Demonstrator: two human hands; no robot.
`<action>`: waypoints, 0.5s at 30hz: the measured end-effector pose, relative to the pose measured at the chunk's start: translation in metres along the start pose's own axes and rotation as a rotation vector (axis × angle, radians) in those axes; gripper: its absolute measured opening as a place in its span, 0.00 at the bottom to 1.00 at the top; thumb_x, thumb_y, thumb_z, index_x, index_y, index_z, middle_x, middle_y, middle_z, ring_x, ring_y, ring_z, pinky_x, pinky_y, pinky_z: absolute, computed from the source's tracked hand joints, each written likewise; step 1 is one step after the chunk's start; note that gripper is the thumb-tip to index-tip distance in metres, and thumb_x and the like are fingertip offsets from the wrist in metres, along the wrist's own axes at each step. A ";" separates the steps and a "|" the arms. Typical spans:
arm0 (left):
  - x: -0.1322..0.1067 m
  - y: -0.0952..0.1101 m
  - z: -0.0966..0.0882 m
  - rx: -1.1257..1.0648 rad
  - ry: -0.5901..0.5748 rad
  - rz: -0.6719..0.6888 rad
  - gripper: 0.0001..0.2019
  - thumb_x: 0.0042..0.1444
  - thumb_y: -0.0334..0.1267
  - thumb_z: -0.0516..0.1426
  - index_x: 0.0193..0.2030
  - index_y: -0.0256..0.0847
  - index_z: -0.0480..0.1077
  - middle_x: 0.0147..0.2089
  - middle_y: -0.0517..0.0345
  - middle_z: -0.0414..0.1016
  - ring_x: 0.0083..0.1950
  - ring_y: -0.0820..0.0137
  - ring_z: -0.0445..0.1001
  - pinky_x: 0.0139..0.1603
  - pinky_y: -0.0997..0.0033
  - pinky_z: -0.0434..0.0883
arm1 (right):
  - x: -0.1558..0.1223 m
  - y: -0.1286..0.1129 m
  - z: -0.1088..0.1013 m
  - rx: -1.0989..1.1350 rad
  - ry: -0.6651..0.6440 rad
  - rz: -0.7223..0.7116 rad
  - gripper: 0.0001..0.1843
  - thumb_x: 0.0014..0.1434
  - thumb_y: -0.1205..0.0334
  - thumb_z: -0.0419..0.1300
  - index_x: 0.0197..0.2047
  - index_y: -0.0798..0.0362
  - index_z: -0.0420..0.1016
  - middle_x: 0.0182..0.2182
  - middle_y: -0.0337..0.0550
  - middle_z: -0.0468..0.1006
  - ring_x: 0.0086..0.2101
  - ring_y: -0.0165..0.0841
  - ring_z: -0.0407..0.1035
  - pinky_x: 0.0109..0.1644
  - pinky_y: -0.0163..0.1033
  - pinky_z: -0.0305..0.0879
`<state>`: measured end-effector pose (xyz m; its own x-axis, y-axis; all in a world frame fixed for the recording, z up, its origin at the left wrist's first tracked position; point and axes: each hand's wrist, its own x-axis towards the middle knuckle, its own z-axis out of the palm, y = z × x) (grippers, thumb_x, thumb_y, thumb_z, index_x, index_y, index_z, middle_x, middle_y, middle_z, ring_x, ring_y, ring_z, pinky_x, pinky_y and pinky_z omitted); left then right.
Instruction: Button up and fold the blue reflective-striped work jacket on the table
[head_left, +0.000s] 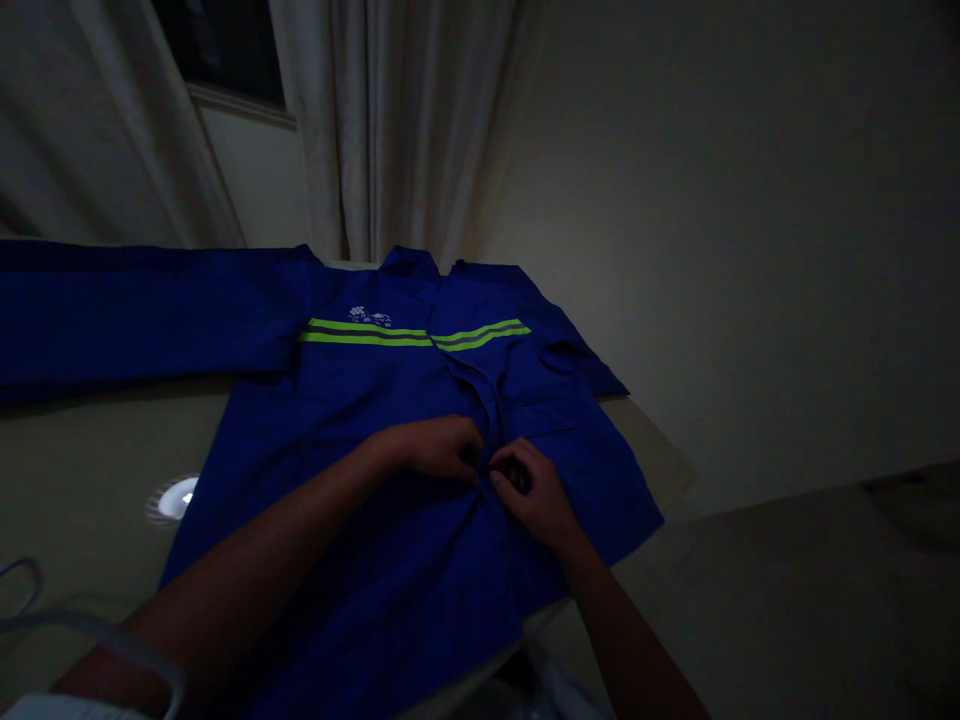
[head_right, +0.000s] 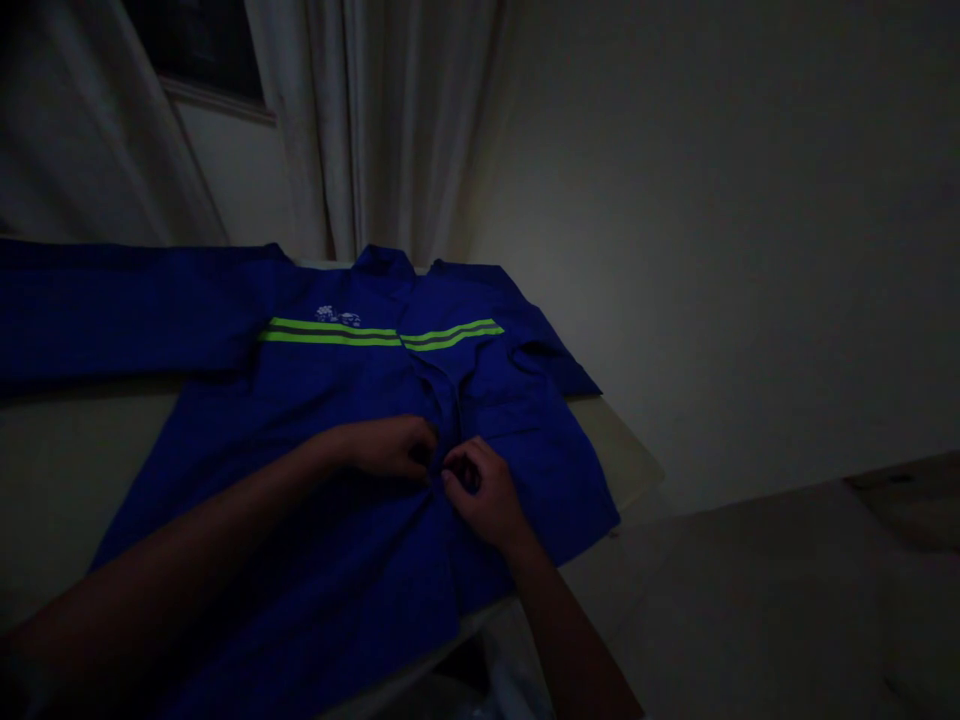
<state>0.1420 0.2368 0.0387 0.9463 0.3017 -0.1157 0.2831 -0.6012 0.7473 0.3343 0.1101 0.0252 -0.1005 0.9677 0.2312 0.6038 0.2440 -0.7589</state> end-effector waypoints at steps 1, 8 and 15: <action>0.000 0.001 0.001 0.017 0.007 0.007 0.04 0.54 0.30 0.65 0.31 0.38 0.74 0.30 0.63 0.75 0.32 0.73 0.72 0.32 0.75 0.62 | 0.000 -0.001 0.000 -0.008 0.000 -0.005 0.04 0.62 0.62 0.66 0.41 0.50 0.78 0.35 0.39 0.74 0.32 0.31 0.67 0.36 0.37 0.62; -0.002 0.008 0.000 0.115 0.000 -0.017 0.03 0.55 0.32 0.62 0.31 0.39 0.76 0.31 0.61 0.77 0.29 0.73 0.72 0.30 0.73 0.62 | -0.006 -0.001 0.000 -0.065 -0.045 -0.057 0.07 0.57 0.68 0.69 0.39 0.50 0.79 0.36 0.40 0.75 0.35 0.33 0.70 0.39 0.37 0.64; -0.008 0.008 0.012 0.087 0.079 -0.100 0.04 0.56 0.36 0.63 0.35 0.39 0.78 0.38 0.58 0.79 0.36 0.70 0.75 0.34 0.73 0.65 | -0.008 -0.001 -0.002 -0.040 0.001 -0.054 0.06 0.55 0.72 0.66 0.34 0.51 0.76 0.32 0.37 0.73 0.32 0.31 0.68 0.37 0.36 0.62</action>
<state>0.1384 0.2201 0.0379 0.8984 0.4187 -0.1326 0.3914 -0.6261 0.6744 0.3362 0.1024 0.0251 -0.1329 0.9530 0.2723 0.6287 0.2935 -0.7202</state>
